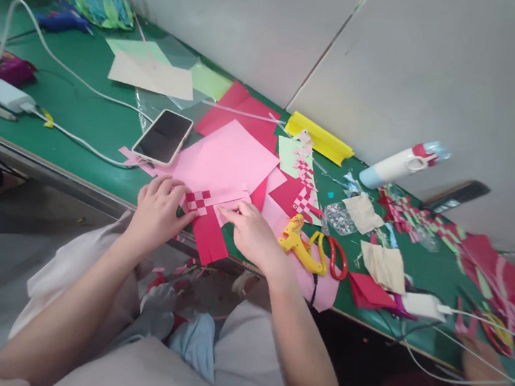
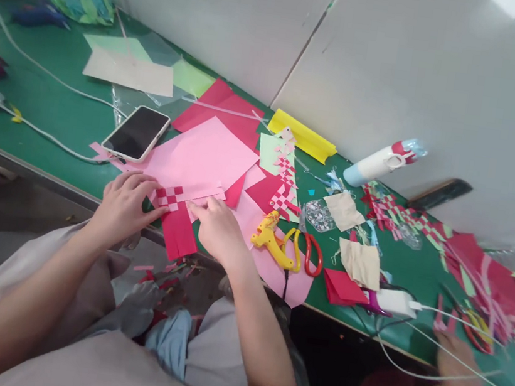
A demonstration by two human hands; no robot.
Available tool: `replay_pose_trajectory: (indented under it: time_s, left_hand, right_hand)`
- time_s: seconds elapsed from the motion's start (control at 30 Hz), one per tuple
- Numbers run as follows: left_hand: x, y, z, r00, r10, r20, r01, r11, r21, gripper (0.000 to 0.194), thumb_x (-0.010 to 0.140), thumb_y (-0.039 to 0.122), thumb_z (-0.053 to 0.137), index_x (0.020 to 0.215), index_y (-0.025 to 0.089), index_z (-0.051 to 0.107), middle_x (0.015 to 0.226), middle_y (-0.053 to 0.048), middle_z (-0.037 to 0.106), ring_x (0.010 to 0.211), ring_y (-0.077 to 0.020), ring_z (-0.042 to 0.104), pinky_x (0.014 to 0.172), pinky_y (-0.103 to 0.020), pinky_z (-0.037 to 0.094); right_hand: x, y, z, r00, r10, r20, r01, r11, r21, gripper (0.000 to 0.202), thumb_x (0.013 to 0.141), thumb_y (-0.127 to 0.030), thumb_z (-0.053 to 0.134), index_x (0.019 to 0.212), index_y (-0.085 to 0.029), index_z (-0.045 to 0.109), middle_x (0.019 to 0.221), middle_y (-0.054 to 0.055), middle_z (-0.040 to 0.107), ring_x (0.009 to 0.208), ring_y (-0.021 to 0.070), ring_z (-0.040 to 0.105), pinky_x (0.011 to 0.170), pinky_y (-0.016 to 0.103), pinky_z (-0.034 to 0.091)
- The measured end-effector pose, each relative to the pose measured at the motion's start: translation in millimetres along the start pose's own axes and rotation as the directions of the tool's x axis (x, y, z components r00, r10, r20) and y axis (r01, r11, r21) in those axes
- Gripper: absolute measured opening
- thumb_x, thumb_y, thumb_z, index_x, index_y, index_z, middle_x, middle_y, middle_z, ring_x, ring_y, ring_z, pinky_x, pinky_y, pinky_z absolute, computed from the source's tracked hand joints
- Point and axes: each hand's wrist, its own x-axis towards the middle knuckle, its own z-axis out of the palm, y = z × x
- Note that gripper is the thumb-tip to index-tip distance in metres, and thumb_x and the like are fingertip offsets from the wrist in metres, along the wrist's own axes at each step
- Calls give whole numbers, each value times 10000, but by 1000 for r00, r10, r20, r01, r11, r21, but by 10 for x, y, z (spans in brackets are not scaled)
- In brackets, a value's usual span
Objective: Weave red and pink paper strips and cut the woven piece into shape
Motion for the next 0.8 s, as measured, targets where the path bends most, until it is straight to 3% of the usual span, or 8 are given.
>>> replay_pose_trajectory:
  time_s: [0.13, 0.23, 0.33, 0.43, 0.57, 0.8]
  left_hand:
    - [58, 57, -22, 998, -61, 6, 61, 992, -109, 223, 771, 314, 623, 960, 203, 583, 1033, -95, 666, 1089, -319, 557, 930, -476, 399]
    - [87, 126, -43, 982, -179, 52, 187, 933, -308, 181, 744, 232, 599, 921, 218, 567, 864, -33, 677, 859, -237, 633, 827, -405, 453]
    - [126, 182, -66, 954, -283, 98, 279, 722, -633, 269, 718, 258, 638, 963, 215, 539, 776, 0, 652, 713, -177, 631, 693, -319, 482]
    - [206, 236, -110, 937, -328, 119, 266, 450, -853, 347, 666, 275, 716, 952, 196, 537, 736, 12, 622, 686, -147, 621, 642, -264, 486]
    - [362, 326, -201, 922, -362, 141, 249, 274, -929, 351, 620, 243, 772, 904, 181, 574, 745, 20, 612, 643, -103, 599, 618, -222, 490]
    - [611, 475, -364, 917, -369, 153, 220, 147, -964, 321, 624, 254, 792, 860, 170, 592, 726, 19, 603, 635, -95, 598, 558, -194, 497]
  right_hand:
    - [35, 88, 1, 996, 32, -81, -23, 994, 112, 507, 838, -4, 371, 1262, -133, 615, 1100, 120, 631, 1081, 215, 544, 943, 328, 439]
    - [35, 157, -31, 986, 51, -157, -20, 980, 196, 463, 849, -37, 376, 1206, -153, 647, 1055, 95, 658, 1039, 199, 574, 923, 320, 447]
    - [0, 198, -89, 958, 86, -273, -5, 959, 285, 378, 865, -91, 400, 1100, -178, 683, 1040, 73, 671, 987, 186, 599, 894, 316, 456]
    - [-50, 220, -159, 891, 186, -414, -11, 921, 390, 256, 877, -182, 449, 1001, -180, 673, 989, 60, 672, 865, 172, 610, 803, 301, 479]
    - [-112, 244, -229, 786, 327, -524, -25, 865, 501, 164, 861, -282, 514, 902, -176, 631, 858, 44, 651, 738, 161, 586, 711, 285, 479]
    - [-189, 162, -274, 700, 386, -601, -3, 844, 537, 162, 823, -329, 577, 747, -186, 591, 683, -2, 573, 610, 134, 509, 613, 260, 431]
